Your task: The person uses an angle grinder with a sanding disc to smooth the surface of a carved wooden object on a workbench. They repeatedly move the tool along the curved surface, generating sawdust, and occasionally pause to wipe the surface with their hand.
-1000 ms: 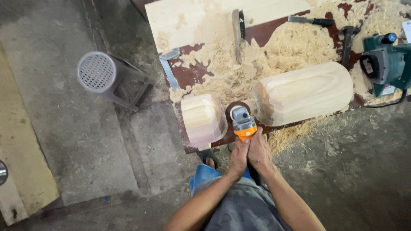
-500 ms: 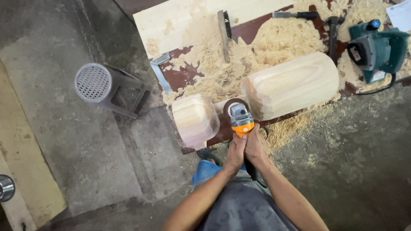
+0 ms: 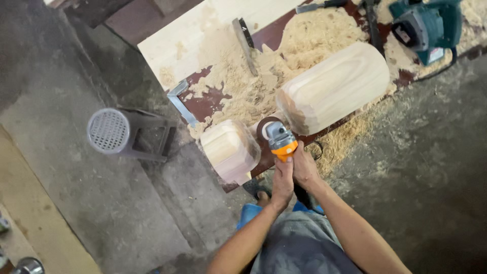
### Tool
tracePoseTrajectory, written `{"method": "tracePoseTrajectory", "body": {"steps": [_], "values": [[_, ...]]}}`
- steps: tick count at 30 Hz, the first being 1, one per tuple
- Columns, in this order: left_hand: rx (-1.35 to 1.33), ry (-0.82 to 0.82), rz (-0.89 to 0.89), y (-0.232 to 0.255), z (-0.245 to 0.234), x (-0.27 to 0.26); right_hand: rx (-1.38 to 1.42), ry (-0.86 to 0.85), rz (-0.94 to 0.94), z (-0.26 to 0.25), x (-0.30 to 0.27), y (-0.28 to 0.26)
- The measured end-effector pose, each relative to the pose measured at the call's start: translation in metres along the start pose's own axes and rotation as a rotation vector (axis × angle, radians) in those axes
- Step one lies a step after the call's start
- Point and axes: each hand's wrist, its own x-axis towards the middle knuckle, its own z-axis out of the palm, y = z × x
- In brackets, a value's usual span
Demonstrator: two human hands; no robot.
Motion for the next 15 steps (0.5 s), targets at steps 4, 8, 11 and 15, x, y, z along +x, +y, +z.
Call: {"method": "tracePoseTrajectory", "body": {"steps": [4, 8, 11, 15], "values": [[-0.092, -0.071, 0.116, -0.001, -0.007, -0.006, -0.009, -0.007, 0.049, -0.001, -0.014, -0.012], [-0.09, -0.12, 0.139, -0.003, -0.005, 0.005, 0.047, 0.056, 0.054, -0.004, -0.013, -0.012], [-0.018, -0.093, 0.135, -0.007, -0.006, 0.009, 0.025, 0.032, 0.056, -0.002, -0.006, -0.009], [-0.155, -0.032, 0.165, -0.019, -0.003, 0.002, -0.113, -0.078, -0.033, 0.002, -0.005, 0.0]]}}
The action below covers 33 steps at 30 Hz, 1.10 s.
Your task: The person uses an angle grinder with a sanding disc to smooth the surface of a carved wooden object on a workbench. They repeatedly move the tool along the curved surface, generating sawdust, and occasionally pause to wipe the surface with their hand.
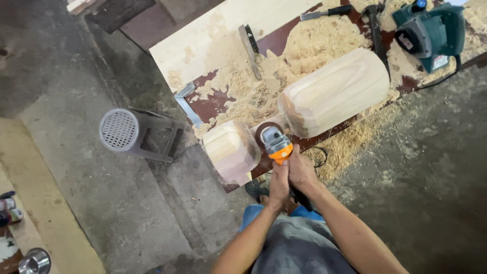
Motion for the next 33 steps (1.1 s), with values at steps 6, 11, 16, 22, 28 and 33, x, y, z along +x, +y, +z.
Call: {"method": "tracePoseTrajectory", "body": {"steps": [6, 11, 16, 22, 28, 33], "values": [[-0.083, -0.023, -0.003, -0.017, 0.012, 0.008, 0.039, 0.087, -0.004, -0.004, 0.004, 0.011], [-0.19, 0.071, -0.014, -0.015, 0.015, 0.001, -0.039, 0.01, -0.073, -0.011, 0.003, 0.001], [-0.138, 0.093, -0.024, -0.001, 0.019, 0.0, 0.061, -0.037, 0.022, -0.021, -0.001, -0.014], [-0.027, 0.16, -0.066, 0.023, 0.025, 0.009, -0.073, 0.016, -0.062, -0.034, 0.009, -0.028], [-0.209, 0.22, -0.187, 0.035, 0.021, 0.016, -0.086, -0.04, -0.048, -0.041, 0.017, -0.05], [-0.142, 0.159, -0.133, 0.022, 0.029, 0.024, -0.061, 0.015, -0.047, -0.046, 0.016, -0.036]]}}
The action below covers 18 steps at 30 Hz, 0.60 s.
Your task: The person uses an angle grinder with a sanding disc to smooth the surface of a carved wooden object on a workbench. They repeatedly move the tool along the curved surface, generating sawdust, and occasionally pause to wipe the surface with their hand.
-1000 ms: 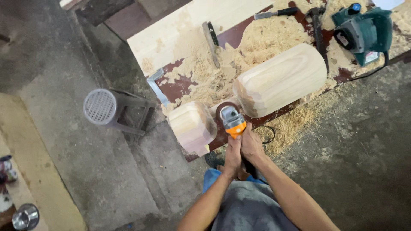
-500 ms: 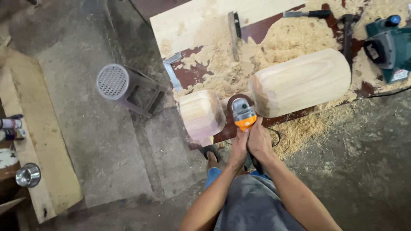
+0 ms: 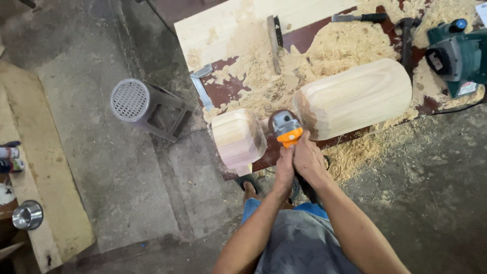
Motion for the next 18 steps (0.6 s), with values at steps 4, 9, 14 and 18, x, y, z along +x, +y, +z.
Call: {"method": "tracePoseTrajectory", "body": {"steps": [4, 9, 14, 18], "values": [[0.171, 0.025, -0.013, -0.006, -0.005, 0.0, 0.054, -0.013, 0.053, 0.017, 0.003, 0.017], [0.07, -0.009, 0.111, -0.004, -0.017, -0.014, -0.023, -0.018, -0.022, 0.037, 0.001, 0.022], [-0.126, -0.137, -0.013, -0.018, -0.021, -0.02, 0.072, 0.038, -0.022, 0.036, -0.016, 0.029], [-0.188, -0.115, -0.027, -0.04, -0.03, -0.016, 0.096, 0.009, -0.004, 0.042, -0.016, 0.033]]}}
